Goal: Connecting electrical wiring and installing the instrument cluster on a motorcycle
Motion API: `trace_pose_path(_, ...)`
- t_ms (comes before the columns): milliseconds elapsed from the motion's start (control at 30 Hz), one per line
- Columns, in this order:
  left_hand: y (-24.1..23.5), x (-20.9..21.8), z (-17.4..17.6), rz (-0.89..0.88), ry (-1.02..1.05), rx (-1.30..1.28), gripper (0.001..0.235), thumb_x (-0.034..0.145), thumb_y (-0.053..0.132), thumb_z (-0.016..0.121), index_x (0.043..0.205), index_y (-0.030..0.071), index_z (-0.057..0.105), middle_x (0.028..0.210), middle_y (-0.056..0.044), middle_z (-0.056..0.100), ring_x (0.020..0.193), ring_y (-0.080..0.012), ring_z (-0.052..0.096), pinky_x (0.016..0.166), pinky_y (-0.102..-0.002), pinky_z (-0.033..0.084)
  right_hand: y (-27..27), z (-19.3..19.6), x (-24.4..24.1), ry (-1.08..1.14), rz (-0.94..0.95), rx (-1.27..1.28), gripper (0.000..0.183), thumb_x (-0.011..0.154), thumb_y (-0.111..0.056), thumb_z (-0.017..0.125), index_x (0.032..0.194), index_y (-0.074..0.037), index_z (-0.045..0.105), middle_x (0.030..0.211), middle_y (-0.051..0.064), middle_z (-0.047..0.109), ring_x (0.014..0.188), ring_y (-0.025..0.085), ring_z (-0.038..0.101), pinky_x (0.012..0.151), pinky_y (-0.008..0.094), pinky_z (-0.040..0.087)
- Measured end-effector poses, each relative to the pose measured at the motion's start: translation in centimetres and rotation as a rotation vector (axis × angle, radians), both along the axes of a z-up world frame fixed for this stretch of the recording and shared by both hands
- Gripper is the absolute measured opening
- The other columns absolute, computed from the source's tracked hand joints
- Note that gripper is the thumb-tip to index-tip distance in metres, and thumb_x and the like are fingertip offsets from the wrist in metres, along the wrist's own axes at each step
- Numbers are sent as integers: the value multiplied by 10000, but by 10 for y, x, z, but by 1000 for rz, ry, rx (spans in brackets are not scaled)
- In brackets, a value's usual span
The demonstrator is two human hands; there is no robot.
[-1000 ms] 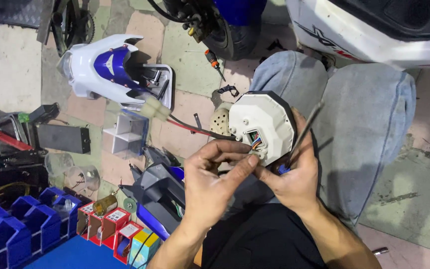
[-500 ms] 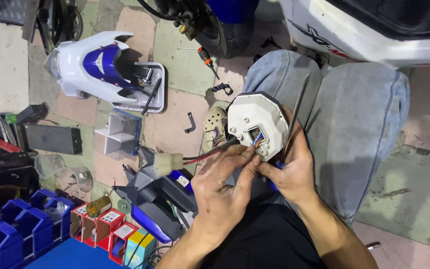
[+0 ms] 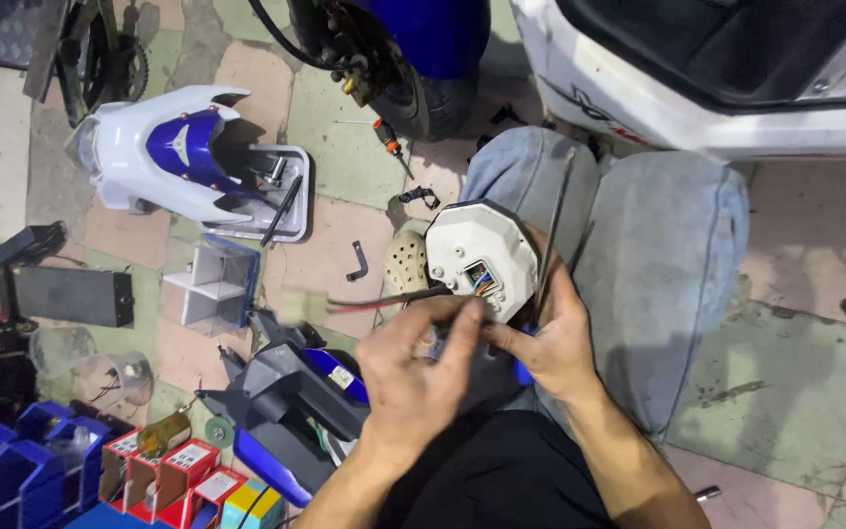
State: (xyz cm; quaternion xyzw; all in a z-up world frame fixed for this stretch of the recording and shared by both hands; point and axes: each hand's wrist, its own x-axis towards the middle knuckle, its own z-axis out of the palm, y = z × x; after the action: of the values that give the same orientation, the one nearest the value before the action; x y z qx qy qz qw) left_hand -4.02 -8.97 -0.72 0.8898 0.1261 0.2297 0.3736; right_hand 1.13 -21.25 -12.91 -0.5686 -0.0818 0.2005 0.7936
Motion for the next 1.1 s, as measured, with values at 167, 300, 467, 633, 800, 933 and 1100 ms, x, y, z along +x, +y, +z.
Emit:
trace_pose_path(167, 11, -8, -1, 148, 284, -471, 154, 898, 201, 754, 874, 51, 784, 813, -20, 787, 720, -78, 680, 624, -232, 531, 2, 15, 1, -39, 35, -12, 1058, 713, -364, 847, 1541, 20, 312, 1552, 170, 444, 1453, 238, 425, 1251, 346, 321)
trace_pose_path(300, 23, -15, 6, 115, 272, -444, 85, 862, 126, 794, 817, 54, 802, 609, -121, 748, 620, -225, 774, 575, -330, 577, 0, 6, -5, 88, 63, 51, 1124, 688, -50, 899, 1611, -103, 260, 1417, 163, 581, 792, 166, 701, 515, 259, 656)
trace_pose_path(467, 57, -45, -2, 99, 474, -344, 102, 838, 177, 753, 766, 111, 783, 574, -138, 705, 591, -299, 745, 559, -370, 552, 6, 11, -7, 17, 78, 110, 1066, 742, -118, 868, 1604, -81, 242, 1057, 193, 663, 566, 177, 691, 419, 255, 642)
trace_pose_path(633, 82, -59, -1, 220, 568, -139, 294, 952, 316, 666, 748, 117, 737, 584, -168, 696, 657, -450, 716, 531, -462, 522, 10, 4, -4, 60, 70, 191, 995, 795, -152, 841, 1606, -104, 266, 888, 184, 637, 450, 163, 618, 365, 275, 612)
trace_pose_path(800, 78, -56, 37, -101, 351, -281, 288, 880, 56, 631, 1147, -34, 691, 930, -302, 765, 916, -530, 728, 740, -579, 592, -15, -32, -11, 239, -34, 271, 684, 866, -217, 739, 1459, -55, 439, 761, 229, 651, 343, 229, 596, 228, 233, 465)
trace_pose_path(933, 89, -45, 22, -135, 243, -355, 387, 954, 147, 648, 1300, -25, 625, 1041, -265, 755, 970, -447, 755, 801, -517, 621, -42, -41, -8, 329, -44, 286, 488, 812, -297, 680, 1225, -61, 570, 693, 230, 649, 330, 251, 570, 238, 310, 500)
trace_pose_path(1100, 66, -8, 34, -338, 457, -615, 641, 951, 393, 584, 1502, 108, 424, 1281, -131, 722, 1008, -172, 711, 947, -328, 568, -59, 38, -6, 271, -56, 109, 814, 680, -328, 755, 1338, 72, 492, 872, 179, 643, 428, 247, 597, 259, 271, 404)
